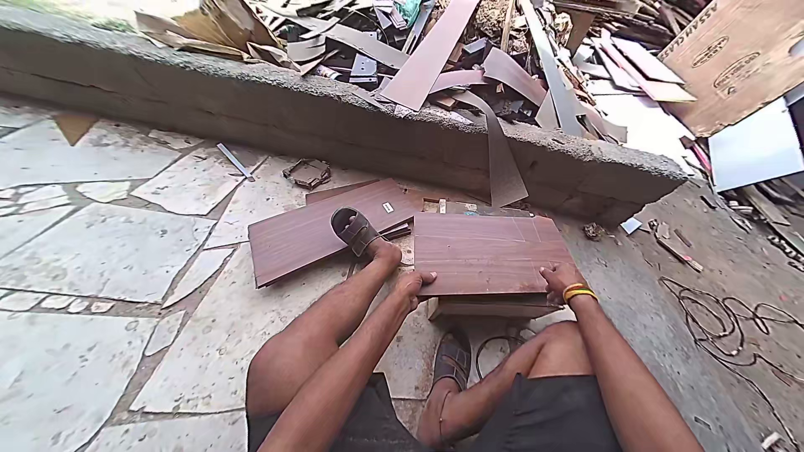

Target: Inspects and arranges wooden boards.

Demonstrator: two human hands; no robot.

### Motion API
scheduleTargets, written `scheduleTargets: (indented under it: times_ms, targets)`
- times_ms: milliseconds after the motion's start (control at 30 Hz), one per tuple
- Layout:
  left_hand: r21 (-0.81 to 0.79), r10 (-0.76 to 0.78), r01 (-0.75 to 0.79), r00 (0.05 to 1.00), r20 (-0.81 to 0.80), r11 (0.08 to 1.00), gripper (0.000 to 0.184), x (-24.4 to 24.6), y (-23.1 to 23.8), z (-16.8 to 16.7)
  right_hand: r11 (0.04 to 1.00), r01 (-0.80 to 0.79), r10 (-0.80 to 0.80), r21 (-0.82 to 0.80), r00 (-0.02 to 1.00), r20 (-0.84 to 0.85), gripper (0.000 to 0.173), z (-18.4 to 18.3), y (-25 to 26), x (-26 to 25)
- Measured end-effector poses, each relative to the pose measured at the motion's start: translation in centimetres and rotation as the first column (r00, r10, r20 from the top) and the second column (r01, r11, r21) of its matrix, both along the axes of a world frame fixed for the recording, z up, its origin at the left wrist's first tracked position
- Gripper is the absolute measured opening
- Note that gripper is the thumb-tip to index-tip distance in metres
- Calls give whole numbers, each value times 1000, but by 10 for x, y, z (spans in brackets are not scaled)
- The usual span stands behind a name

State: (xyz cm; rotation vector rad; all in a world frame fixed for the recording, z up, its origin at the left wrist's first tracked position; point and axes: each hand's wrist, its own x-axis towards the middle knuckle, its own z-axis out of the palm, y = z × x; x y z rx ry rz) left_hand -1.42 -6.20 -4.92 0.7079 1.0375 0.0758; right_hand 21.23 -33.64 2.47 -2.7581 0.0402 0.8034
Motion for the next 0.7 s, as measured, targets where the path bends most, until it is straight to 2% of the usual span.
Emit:
scheduleTargets:
  times_ms: [133,200,267,300,333,400,467,533,567,600,633,700]
  targets:
    - [46,-33,30,997,72,998,44,0,-6,49,1000,19,-18,-19,998,66,72,28,8,-26]
    - [78,-47,36,989,143,996,39,2,-14,78,999,-5,8,-52,999,53,77,28,6,-36]
    - [105,-52,33,981,187,994,35,6,-25,103,997,68,-67,25,997,-41,79,22,3,-46]
    - [111,-60,38,977,203,993,35,8,-29,111,971,192,-181,141,979,-90,81,14,2,-52]
    - [113,-61,37,974,218,993,36,10,-32,116,875,381,-341,299,923,-178,82,7,3,-59]
    - [109,-55,31,971,231,994,37,11,-37,117,522,680,-565,515,728,-388,80,-4,14,-72]
    - [109,-60,36,972,227,993,38,10,-39,112,167,759,-601,629,584,-546,77,-13,33,-83]
    - [114,-74,52,976,206,992,37,6,-40,106,-78,719,-613,691,511,-602,69,-21,53,-90]
    - [117,-76,54,978,194,992,36,2,-41,102,-147,687,-624,712,494,-605,66,-29,57,-92]
    - [119,-85,63,979,186,991,36,-2,-43,97,-168,664,-636,729,492,-595,63,-38,57,-92]
    - [116,-100,79,978,184,990,37,-5,-44,93,-145,657,-664,740,489,-565,60,-42,56,-92]
    - [86,-150,135,970,189,987,38,-9,-43,83,-13,699,-737,715,476,-479,59,-41,54,-91]
